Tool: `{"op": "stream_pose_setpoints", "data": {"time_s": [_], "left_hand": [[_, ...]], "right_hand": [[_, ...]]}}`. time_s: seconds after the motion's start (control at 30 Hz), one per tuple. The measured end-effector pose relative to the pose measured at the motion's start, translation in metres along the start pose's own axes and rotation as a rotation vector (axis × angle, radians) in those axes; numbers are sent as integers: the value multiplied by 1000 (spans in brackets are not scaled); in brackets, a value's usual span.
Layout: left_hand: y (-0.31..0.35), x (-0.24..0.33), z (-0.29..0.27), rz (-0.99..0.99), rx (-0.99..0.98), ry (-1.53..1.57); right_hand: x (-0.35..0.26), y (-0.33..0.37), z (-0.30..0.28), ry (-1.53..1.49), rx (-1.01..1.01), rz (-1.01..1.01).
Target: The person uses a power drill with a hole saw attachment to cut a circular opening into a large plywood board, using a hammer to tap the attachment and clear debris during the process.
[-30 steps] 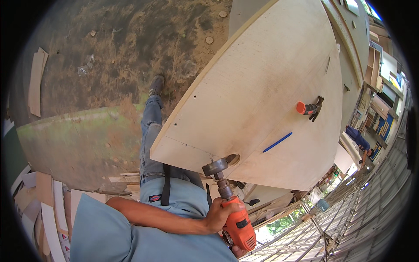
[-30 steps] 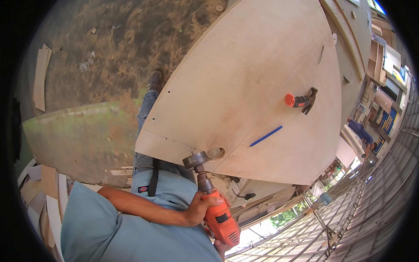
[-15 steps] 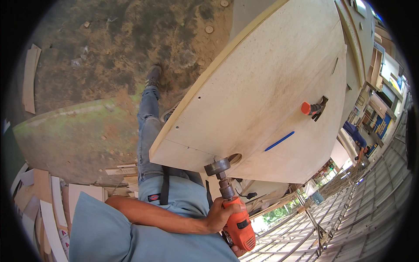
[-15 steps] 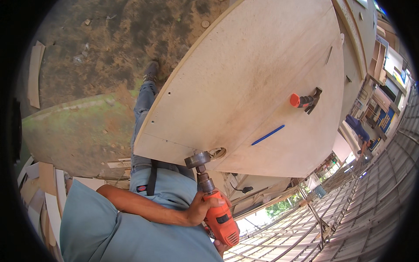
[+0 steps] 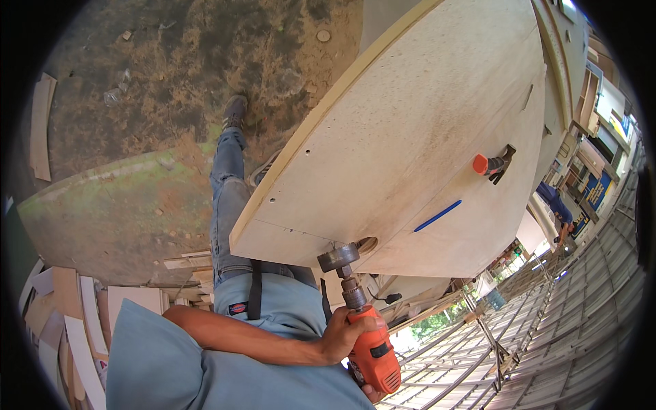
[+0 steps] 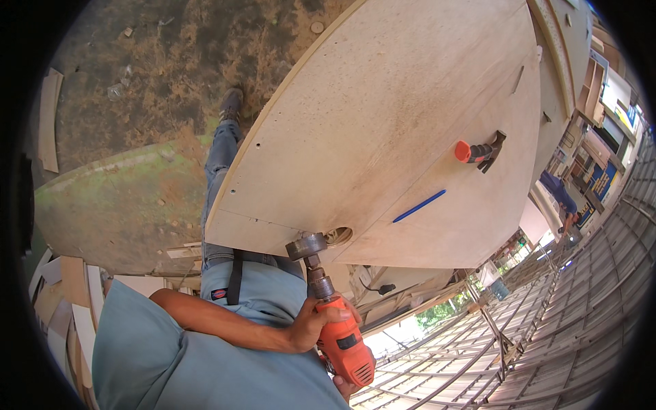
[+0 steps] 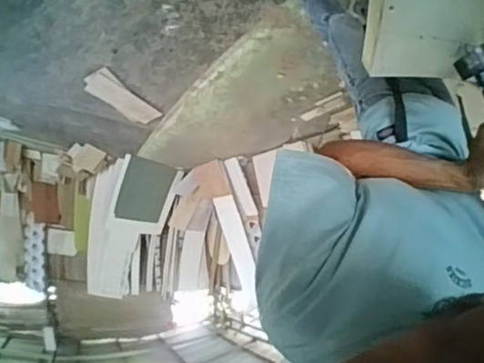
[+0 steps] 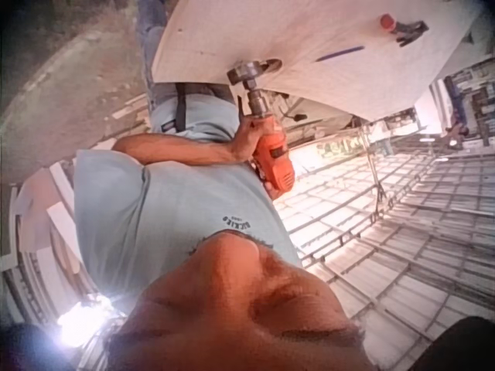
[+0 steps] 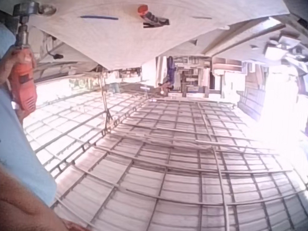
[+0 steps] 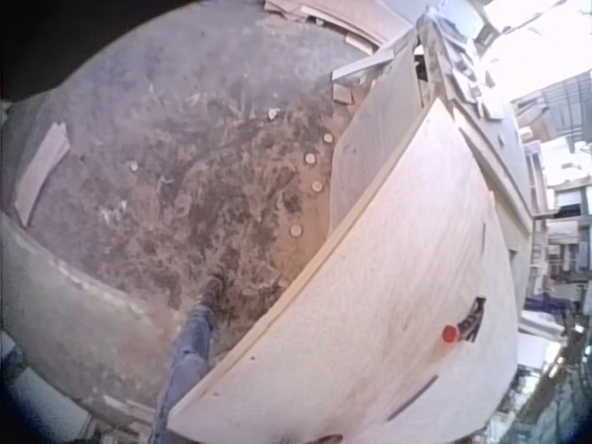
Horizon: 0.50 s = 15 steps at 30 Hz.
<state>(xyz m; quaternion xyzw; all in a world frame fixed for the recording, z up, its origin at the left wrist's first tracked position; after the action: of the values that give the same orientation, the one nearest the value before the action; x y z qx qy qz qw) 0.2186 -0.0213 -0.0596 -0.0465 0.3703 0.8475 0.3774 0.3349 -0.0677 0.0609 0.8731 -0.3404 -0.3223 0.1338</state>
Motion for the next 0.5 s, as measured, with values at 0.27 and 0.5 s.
{"op": "stream_pose_setpoints", "data": {"time_s": [0.27, 0.5], "left_hand": [[1, 8, 1, 5, -5, 8], [2, 9, 1, -44, -23, -25]], "right_hand": [[-9, 2, 3, 13, -5, 20], [-14, 3, 4, 11, -10, 29]]}}
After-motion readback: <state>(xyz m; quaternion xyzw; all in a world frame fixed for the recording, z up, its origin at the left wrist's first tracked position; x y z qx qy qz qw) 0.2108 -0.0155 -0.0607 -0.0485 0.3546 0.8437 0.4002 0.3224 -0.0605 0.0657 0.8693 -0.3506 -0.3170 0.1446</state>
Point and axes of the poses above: each hand's wrist, its own y-axis away from the middle knuckle, its own z-axis out of the palm, x = y × z, the point moved 4 cm from there along -y, towards the middle knuckle, and after that the axes turned 2 degrees about -x, right-handed, at the moved point
